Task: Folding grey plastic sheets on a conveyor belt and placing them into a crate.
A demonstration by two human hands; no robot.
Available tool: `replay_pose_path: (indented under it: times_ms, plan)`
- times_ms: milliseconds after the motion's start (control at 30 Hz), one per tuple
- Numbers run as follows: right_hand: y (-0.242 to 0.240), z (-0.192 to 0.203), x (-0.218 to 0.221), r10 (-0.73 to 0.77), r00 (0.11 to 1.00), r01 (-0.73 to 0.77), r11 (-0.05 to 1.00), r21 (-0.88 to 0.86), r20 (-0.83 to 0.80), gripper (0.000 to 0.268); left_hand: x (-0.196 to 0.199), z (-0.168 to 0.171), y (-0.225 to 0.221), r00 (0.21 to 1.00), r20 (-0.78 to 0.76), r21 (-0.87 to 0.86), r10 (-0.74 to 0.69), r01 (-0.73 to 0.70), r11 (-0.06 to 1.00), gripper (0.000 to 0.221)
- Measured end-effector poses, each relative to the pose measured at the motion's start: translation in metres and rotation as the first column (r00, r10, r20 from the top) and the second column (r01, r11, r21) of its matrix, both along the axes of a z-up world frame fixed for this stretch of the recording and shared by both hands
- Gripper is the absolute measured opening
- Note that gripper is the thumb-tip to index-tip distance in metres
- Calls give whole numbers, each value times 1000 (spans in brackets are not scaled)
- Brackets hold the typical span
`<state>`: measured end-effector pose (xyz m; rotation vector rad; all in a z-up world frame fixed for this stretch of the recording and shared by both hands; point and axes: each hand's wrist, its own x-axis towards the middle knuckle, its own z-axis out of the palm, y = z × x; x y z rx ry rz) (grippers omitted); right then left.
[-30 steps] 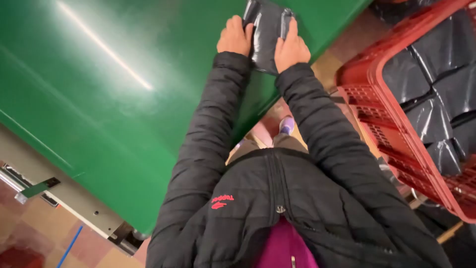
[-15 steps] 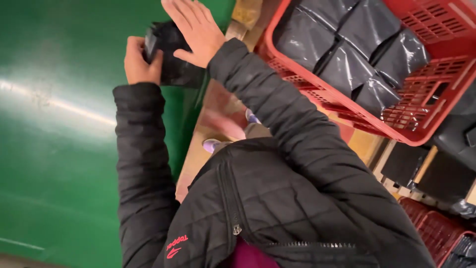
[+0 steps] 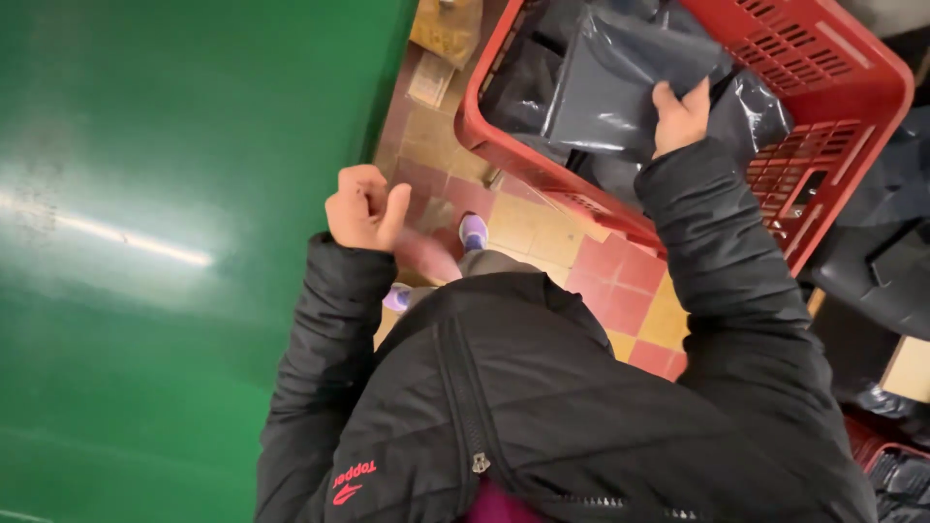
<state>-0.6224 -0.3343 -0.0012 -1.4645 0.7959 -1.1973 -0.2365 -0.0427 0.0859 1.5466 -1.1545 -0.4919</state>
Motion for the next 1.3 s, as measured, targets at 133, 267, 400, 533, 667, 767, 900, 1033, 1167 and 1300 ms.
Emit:
replay_pose_path:
  times_ms: [133, 267, 400, 533, 667, 767, 900, 1033, 1167, 1300]
  plan:
    - [-20, -87, -4, -120, 989, 144, 926, 349, -89, 51, -22, -30, -5, 996, -70, 4, 48, -47, 999, 27]
    - [-25, -147, 21, -103, 994, 95, 805, 585, -19, 52, -26, -44, -7, 995, -33, 106, 97, -93, 990, 28]
    - [-19, -169, 31, 69, 978, -192, 681, 706, 198, 57, -26, -49, 9, 982, -65, 164, 179, -166, 972, 26]
    - [-18, -133, -4, 264, 959, -178, 296, 938, 99, 36, -26, -61, 40, 965, -21, 173, 260, -253, 952, 27]
    - [-3, -46, -3, 275, 953, -63, 583, 810, -124, 31, -20, -70, 82, 932, 57, 262, 359, -361, 895, 42]
    - [47, 42, 55, 157, 896, -57, 968, 243, -416, 48, -19, -62, 108, 908, 132, 262, 397, -418, 870, 38]
    - [127, 81, 160, 291, 889, -378, 902, -209, -355, 43, -9, -114, 143, 854, 399, 114, 334, -407, 906, 37]
    - [206, 62, 255, 537, 766, -585, 810, -39, -354, 49, 7, -82, 177, 667, 711, 151, 226, -458, 876, 31]
    - [230, 6, 322, 517, 759, -605, 785, -135, -395, 48, 19, -53, 217, 664, 667, 156, 339, -569, 807, 22]
    - [217, -4, 358, 186, 822, -412, 847, -337, -537, 49, 31, -42, 252, 642, 701, 126, 311, -541, 831, 45]
